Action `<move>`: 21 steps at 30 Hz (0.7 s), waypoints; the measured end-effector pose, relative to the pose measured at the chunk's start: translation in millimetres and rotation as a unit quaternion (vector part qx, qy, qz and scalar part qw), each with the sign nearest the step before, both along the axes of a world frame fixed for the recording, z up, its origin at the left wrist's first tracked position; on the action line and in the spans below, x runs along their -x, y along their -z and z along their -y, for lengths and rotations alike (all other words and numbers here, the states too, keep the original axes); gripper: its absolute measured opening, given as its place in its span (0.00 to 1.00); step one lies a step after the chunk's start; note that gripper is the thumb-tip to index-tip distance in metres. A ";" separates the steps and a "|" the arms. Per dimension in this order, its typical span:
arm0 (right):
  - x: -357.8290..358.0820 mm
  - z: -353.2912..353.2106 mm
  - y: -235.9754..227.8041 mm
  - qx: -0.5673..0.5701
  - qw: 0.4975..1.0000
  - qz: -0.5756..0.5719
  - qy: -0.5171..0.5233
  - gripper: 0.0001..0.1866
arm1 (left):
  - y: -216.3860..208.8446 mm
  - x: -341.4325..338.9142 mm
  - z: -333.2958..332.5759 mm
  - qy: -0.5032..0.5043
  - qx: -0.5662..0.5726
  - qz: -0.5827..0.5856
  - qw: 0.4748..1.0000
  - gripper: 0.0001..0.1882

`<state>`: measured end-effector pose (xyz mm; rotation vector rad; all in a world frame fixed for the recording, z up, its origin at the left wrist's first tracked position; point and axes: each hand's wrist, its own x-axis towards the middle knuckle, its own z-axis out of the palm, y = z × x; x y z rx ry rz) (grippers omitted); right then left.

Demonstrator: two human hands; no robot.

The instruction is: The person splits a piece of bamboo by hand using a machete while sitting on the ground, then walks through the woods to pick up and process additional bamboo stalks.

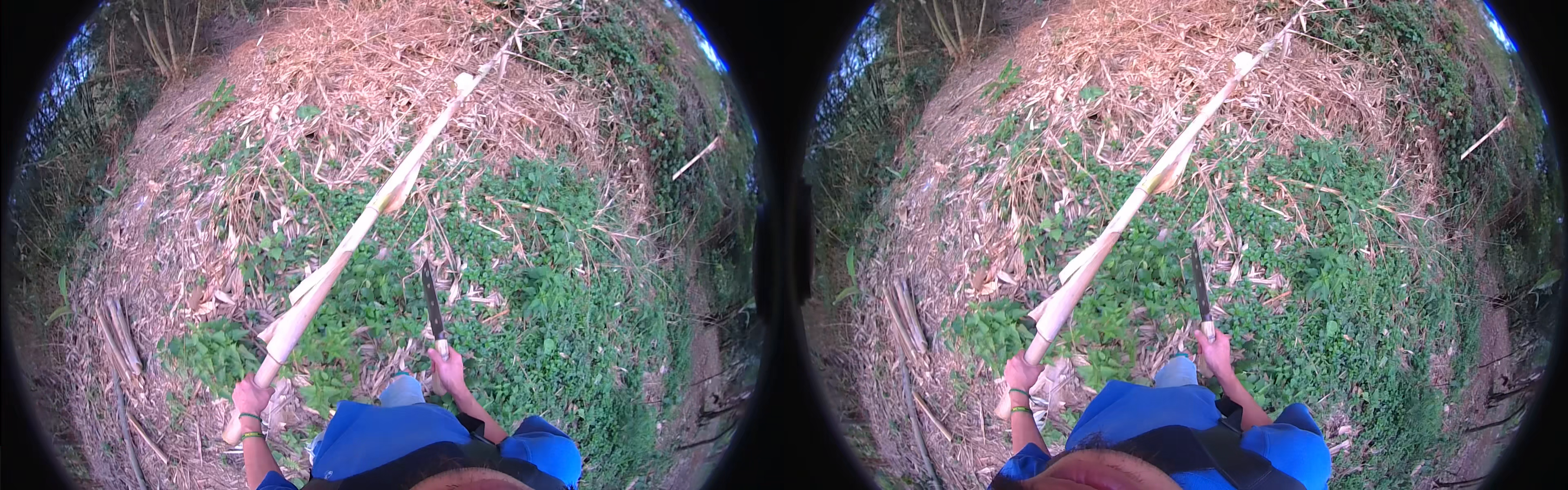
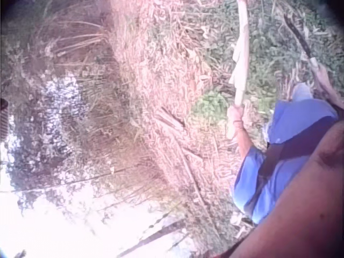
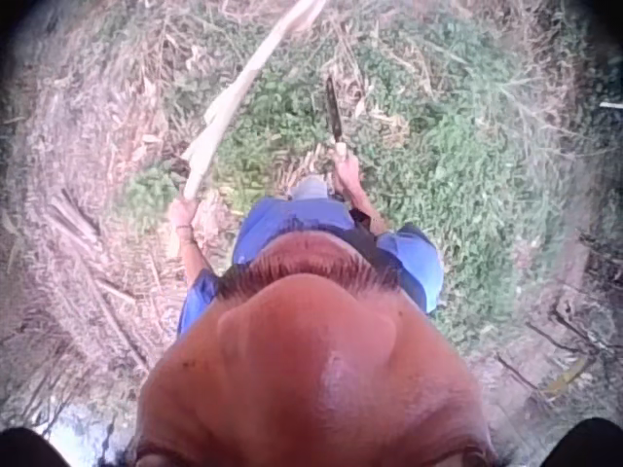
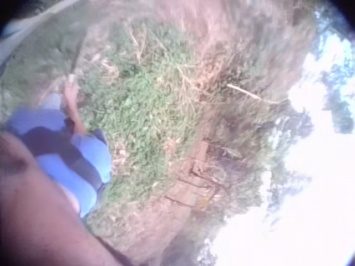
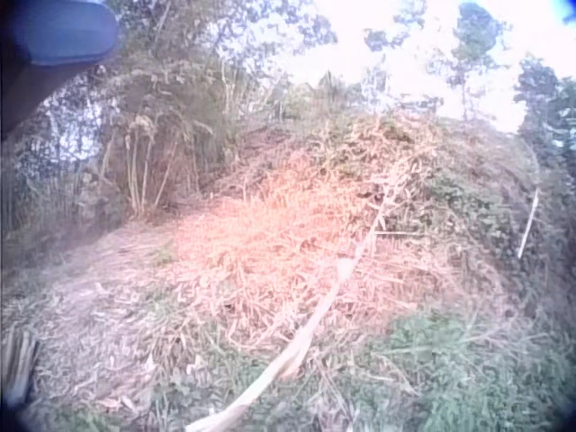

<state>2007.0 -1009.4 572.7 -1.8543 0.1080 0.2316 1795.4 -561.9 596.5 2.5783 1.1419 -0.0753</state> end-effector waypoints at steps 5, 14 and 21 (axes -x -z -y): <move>117.7 -112.9 -12.5 -0.070 0.997 0.036 -0.015 0.10 | -5.4 228.6 -67.3 -0.020 0.011 -0.021 1.000 0.29; 314.8 -279.1 -30.0 -0.189 0.977 -0.019 -0.101 0.14 | -37.5 555.5 -160.6 -0.084 0.000 -0.085 0.993 0.19; 386.4 -395.4 -50.8 -0.162 0.963 -0.086 -0.197 0.17 | -90.6 666.3 -227.2 -0.098 -0.041 -0.094 0.990 0.15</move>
